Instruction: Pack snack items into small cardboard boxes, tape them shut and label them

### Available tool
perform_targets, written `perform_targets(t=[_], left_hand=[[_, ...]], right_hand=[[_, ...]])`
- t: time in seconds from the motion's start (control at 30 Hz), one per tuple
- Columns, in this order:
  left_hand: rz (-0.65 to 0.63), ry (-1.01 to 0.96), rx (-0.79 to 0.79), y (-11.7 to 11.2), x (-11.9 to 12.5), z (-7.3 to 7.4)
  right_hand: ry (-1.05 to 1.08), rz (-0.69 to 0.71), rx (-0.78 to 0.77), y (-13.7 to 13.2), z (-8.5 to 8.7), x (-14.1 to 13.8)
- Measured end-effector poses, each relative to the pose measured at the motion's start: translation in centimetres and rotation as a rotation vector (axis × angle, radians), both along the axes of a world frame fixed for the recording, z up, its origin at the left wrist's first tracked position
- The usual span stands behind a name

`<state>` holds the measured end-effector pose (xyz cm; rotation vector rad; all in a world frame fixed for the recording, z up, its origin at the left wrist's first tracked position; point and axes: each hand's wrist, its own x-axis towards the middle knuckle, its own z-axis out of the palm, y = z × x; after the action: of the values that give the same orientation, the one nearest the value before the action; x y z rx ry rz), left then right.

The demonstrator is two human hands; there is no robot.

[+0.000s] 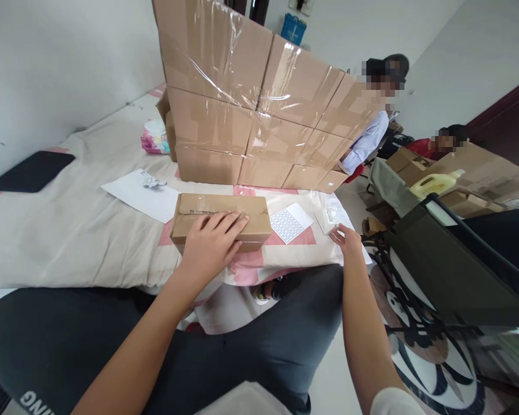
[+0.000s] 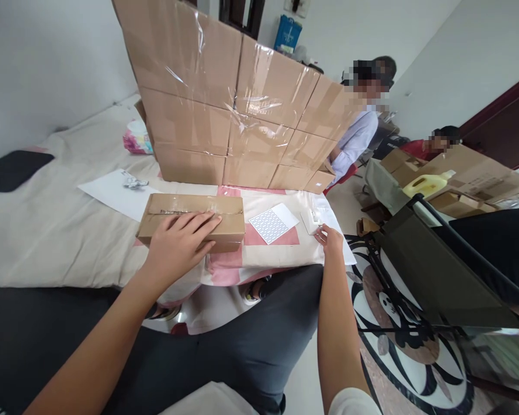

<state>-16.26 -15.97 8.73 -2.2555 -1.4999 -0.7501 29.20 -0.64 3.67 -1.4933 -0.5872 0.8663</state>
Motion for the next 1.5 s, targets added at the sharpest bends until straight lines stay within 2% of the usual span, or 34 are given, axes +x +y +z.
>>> perform_targets(t=[0.23,0.53,0.97,1.23,1.33,1.43,1.5], left_hand=[[0.015,0.020,-0.010,0.0,0.2,0.1],[0.023,0.009,-0.050,-0.1,0.0,-0.1],[0.006,-0.040,-0.077,-0.1,0.2,-0.2],[0.011,-0.012,-0.049,0.0,0.1,-0.4],[0.008,-0.027,-0.026,0.1,0.1,-0.5],[-0.001,-0.053,0.000,0.2,0.2,-0.5],[-0.014,-0.081,0.012,0.2,0.2,-0.6]], right_hand=[[-0.009,-0.057,0.104,-0.2,-1.5,-0.3],[-0.134,-0.147,0.126,0.1,-2.5,-1.0],[-0.203,-0.131,0.085,0.3,-2.6,-1.6],[-0.211,-0.096,0.026,0.0,-3.5,-2.2],[-0.261,-0.056,0.085,-0.9,-2.7,-3.0],[-0.339,0.027,0.211,-2.0,-0.7,-5.3],[-0.396,0.091,0.322,-3.1,0.9,-7.7]])
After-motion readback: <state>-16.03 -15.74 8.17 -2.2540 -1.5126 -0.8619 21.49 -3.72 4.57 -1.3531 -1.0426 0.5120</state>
